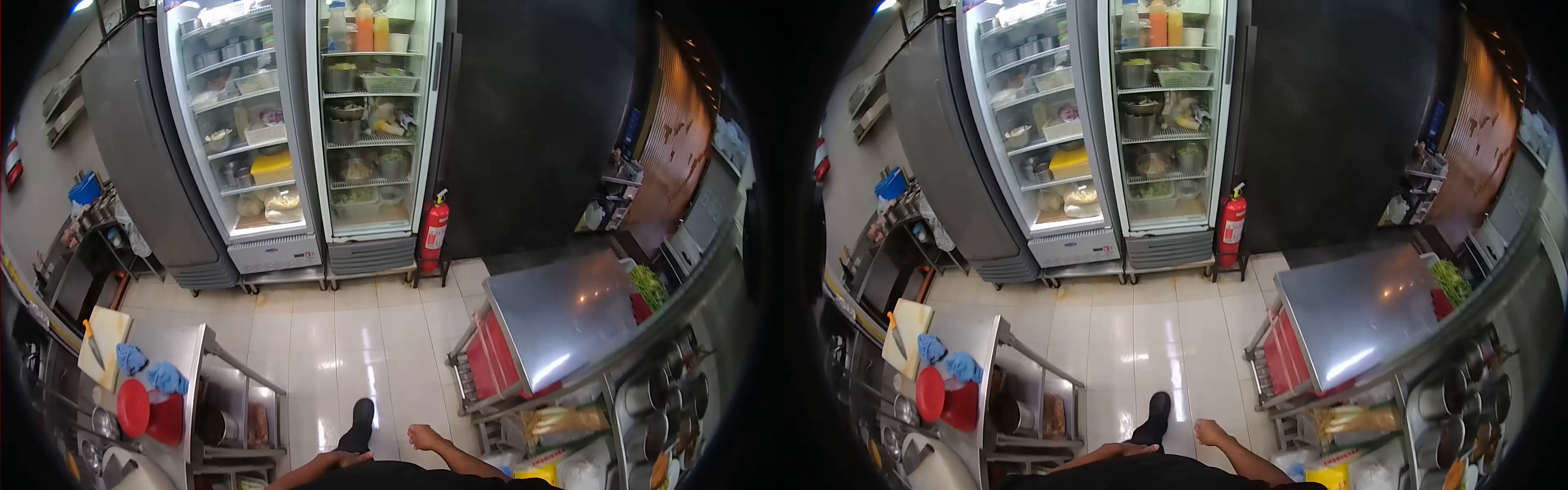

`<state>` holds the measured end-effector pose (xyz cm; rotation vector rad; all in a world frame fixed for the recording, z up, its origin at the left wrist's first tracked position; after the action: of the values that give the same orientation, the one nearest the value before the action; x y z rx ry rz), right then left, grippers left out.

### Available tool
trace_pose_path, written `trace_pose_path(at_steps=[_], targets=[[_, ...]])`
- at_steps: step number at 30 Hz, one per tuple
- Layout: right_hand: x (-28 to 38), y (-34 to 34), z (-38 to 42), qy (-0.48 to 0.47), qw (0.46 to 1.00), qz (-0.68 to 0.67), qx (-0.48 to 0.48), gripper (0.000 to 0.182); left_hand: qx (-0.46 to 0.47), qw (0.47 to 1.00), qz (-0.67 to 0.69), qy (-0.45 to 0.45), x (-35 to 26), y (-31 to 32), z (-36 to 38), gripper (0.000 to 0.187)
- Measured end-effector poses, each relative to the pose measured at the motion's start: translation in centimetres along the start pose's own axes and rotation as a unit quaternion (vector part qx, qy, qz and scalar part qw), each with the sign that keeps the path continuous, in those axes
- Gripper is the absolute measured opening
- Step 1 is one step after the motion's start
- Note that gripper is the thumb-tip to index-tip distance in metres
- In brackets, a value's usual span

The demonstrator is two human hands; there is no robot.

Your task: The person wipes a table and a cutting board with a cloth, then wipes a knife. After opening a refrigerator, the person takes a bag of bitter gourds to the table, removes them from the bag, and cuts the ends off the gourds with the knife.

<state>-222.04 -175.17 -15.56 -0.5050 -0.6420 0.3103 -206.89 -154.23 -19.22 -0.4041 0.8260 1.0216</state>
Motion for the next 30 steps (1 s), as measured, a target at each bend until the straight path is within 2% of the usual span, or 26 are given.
trace_pose_path(at_steps=[1,2,3,5,6,7,9,10,11,14,15,17,19,22,23,25,26,27,28,29,30], targets=[[1.1,-2.5,-1.8,0.05,0.993,-0.104,-0.004,0.02,0.001,1.0,0.009,0.003,-0.3,-2.1,-0.4,0.108],[2.8,-5.4,-3.0,0.082,0.985,-0.119,-0.091,0.029,0.01,1.0,-0.016,-0.01,-0.9,-4.3,-0.6,0.108],[3.6,-7.1,-4.6,0.08,0.985,-0.119,-0.096,0.029,0.012,0.999,0.037,-0.011,-1.6,-6.5,-1.1,0.108],[6.8,-12.8,-7.5,0.018,0.963,-0.167,-0.213,0.042,-0.004,0.999,0.019,-0.037,-3.3,-12.4,-1.4,0.107],[8.0,-14.8,-8.8,0.046,0.949,-0.221,-0.221,0.05,-0.007,0.999,0.009,-0.037,-4.6,-15.6,-1.5,0.107],[9.3,-17.2,-10.6,0.046,0.948,-0.221,-0.226,0.05,-0.006,0.999,0.005,-0.034,-6.9,-18.9,-0.9,0.107],[11.3,-21.5,-13.8,-0.008,0.936,-0.206,-0.286,0.045,0.109,0.993,0.02,0.047,-12.5,-23.4,0.7,0.103],[12.6,-23.9,-15.1,-0.042,0.92,-0.206,-0.332,0.042,0.065,0.993,-0.008,0.097,-13.4,-26.3,0.4,0.098],[13.5,-26.5,-16.3,-0.074,0.902,-0.203,-0.375,0.04,0.07,0.993,-0.002,0.099,-14.1,-27.8,-0.3,0.098],[15.1,-33.5,-19.9,-0.077,0.873,-0.255,-0.409,0.035,0.141,0.963,-0.004,0.229,-24.6,-32.8,3.3,0.091],[15.9,-36.3,-21.1,-0.086,0.861,-0.288,-0.409,0.035,0.158,0.95,-0.008,0.27,-26.4,-34.3,3.7,0.091],[17.6,-41.7,-22.9,-0.087,0.841,-0.334,-0.417,0.04,0.157,0.957,-0.003,0.245,-25.9,-37.6,2.1,0.092],[19.3,-47.3,-24.9,-0.105,0.808,-0.333,-0.474,0.041,0.158,0.962,0.003,0.224,-25.7,-41.1,0.2,0.094],[20.2,-55.3,-29.6,-0.147,0.788,-0.344,-0.49,0.037,0.067,0.984,-0.021,0.163,-26.2,-45.5,-0.9,0.094],[21.2,-58.1,-31.1,-0.151,0.777,-0.343,-0.506,0.034,0.065,0.985,-0.015,0.158,-26.8,-46.4,-1.6,0.094],[21.7,-63.3,-35.0,-0.172,0.779,-0.346,-0.493,0.03,-0.022,0.984,-0.047,0.168,-27.4,-48.1,-2.8,0.095],[22.5,-66.4,-36.0,-0.176,0.774,-0.359,-0.491,0.032,-0.031,0.983,-0.037,0.175,-27.9,-48.8,-3.2,0.096],[23.3,-69.6,-37.0,-0.18,0.768,-0.373,-0.489,0.036,-0.032,0.985,-0.032,0.165,-28.2,-49.5,-2.9,0.096],[23.3,-72.7,-39.2,-0.189,0.759,-0.377,-0.497,0.062,-0.048,0.983,-0.005,0.175,-28.8,-50.2,-2.3,0.096],[23.8,-76.0,-40.4,-0.233,0.707,-0.298,-0.597,0.071,-0.063,0.98,0.023,0.186,-29.3,-50.7,-1.6,0.097],[25.3,-78.8,-38.8,-0.237,0.695,-0.317,-0.6,0.078,-0.077,0.978,0.061,0.181,-29.4,-51.3,-0.6,0.1]])
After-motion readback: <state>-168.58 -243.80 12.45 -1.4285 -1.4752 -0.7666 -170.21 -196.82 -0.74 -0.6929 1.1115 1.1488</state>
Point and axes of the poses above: each hand's wrist, its own z-axis away from the middle knuckle, its own y-axis out of the palm, x = y × z, the point moved 4 cm from there along -z, towards the middle knuckle, and after that the axes turned 13 degrees about y, right-handed, at the moved point
